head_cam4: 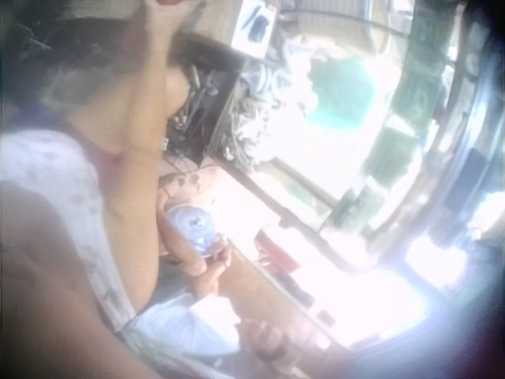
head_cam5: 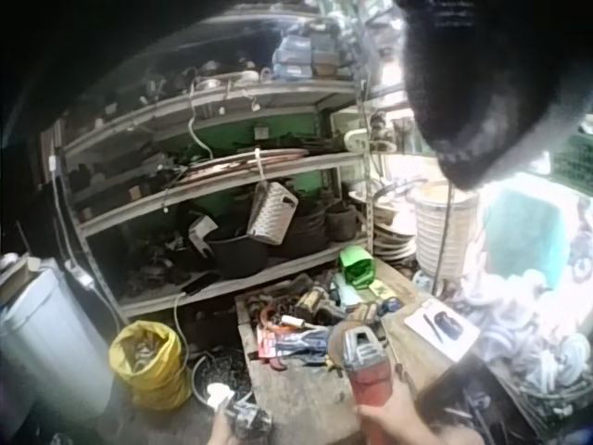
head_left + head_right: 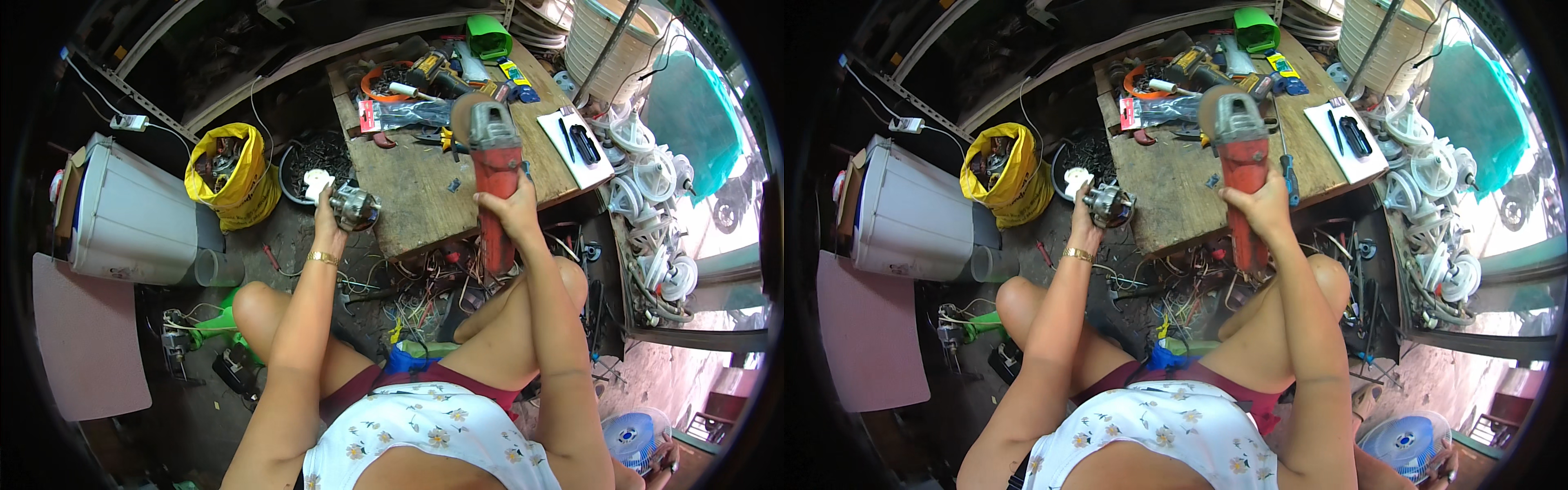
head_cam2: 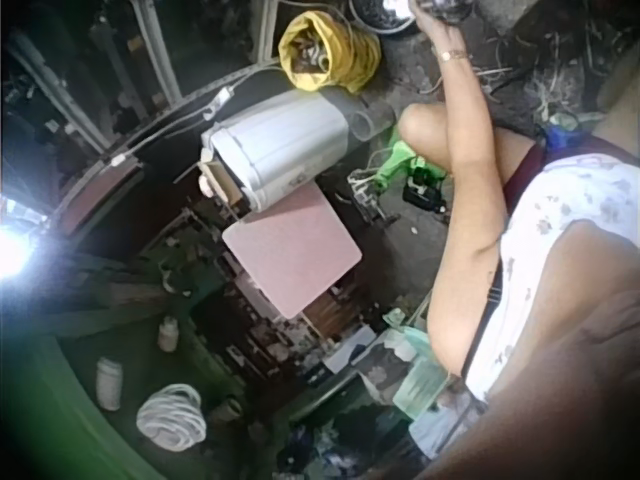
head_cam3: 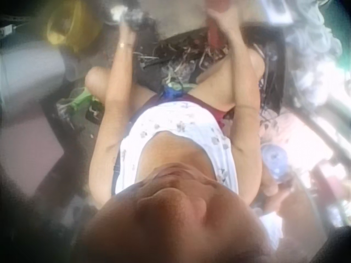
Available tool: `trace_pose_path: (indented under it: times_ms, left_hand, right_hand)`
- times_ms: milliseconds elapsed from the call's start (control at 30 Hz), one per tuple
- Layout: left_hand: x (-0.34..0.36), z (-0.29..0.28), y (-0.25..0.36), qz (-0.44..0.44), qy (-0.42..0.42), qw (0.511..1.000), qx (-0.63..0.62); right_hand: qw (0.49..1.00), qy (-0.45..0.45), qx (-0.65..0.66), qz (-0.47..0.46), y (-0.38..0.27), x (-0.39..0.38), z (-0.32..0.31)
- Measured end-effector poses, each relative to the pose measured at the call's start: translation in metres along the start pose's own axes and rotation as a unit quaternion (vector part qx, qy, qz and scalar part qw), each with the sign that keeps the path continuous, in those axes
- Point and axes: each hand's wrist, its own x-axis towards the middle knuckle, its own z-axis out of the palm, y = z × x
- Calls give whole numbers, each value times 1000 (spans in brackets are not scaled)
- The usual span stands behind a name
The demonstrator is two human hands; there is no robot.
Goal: The person disassembles an electric fan motor by hand, using a hammer to tap components loose, a drill to remove screws, and an angle grinder to cut through a metal casing while sparks fly. They then use pliers and a screwdriver to work on the internal copper wiring and housing components.
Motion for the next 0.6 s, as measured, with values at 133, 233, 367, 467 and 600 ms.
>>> trace_pose_path:
  times_ms: [133,233,367,467,600]
  left_hand:
    - [-17,-6,-24,-81,-51,991,-90]
    - [-4,-17,-15,-65,-24,995,-75]
    - [-2,-23,-25,-12,-27,999,-44]
    - [-8,-20,-35,10,24,999,-46]
    - [-29,-2,-41,72,70,993,-65]
  right_hand:
    - [994,-47,-102,-4,11,-10,14]
    - [983,-113,-147,15,0,-16,36]
    - [957,-163,-235,43,-7,-23,46]
    - [947,-170,-270,42,1,-26,51]
    - [941,-174,-285,49,-4,-31,53]
